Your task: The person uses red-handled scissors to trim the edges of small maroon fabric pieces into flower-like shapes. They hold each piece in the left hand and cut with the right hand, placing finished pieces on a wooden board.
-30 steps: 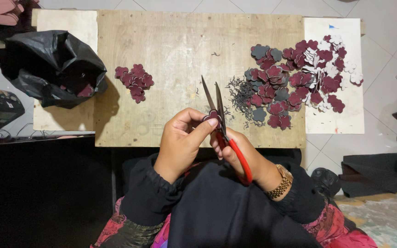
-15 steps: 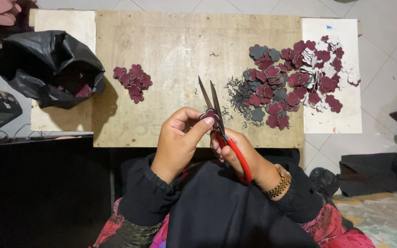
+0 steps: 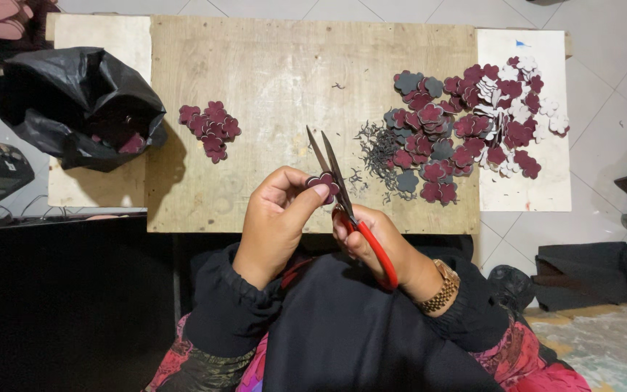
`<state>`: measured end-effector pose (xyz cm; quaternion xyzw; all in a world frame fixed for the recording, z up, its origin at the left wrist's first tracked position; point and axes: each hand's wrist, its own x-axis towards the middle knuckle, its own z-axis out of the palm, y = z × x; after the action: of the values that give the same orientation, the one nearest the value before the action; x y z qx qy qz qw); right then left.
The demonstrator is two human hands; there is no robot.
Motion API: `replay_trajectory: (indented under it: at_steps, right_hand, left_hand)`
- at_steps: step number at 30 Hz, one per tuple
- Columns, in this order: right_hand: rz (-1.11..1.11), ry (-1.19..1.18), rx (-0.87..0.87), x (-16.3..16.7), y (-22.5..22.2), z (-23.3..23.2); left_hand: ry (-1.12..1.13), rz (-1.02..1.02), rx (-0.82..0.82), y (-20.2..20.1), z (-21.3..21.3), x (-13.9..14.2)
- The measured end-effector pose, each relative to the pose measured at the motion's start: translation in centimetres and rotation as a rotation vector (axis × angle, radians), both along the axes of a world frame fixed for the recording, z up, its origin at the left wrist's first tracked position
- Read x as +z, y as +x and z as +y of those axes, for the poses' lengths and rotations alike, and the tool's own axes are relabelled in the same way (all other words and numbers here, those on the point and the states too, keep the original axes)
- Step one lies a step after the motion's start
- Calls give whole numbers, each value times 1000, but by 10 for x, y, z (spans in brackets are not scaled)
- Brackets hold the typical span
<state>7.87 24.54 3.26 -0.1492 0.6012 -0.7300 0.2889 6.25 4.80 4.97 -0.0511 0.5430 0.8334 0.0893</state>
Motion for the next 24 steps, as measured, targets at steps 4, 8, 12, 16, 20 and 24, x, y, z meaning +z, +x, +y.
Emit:
replay_trajectory:
  at_steps: [4,8,12,16,20,24]
  right_hand:
    - [-25,-26,6,-2,1,0]
    - [-87,-53,-1,-6,2,-1]
    - [-86,-29,-9,-10,2,0]
    - [-89,-30,-6,-14,3,1]
    - [-73,-16,-1,-18,3,1]
    - [-40,27,7,-24,3,3]
  left_hand:
    - [20,-10,-3,0,-2,1]
    - [19,5,-11,0,-5,1]
    - [32,16,3,-1,-6,1]
    - [18,6,24,-1,-8,3]
    - [12,2,37,-1,-9,4]
    - [34,-7,65,-3,-11,4]
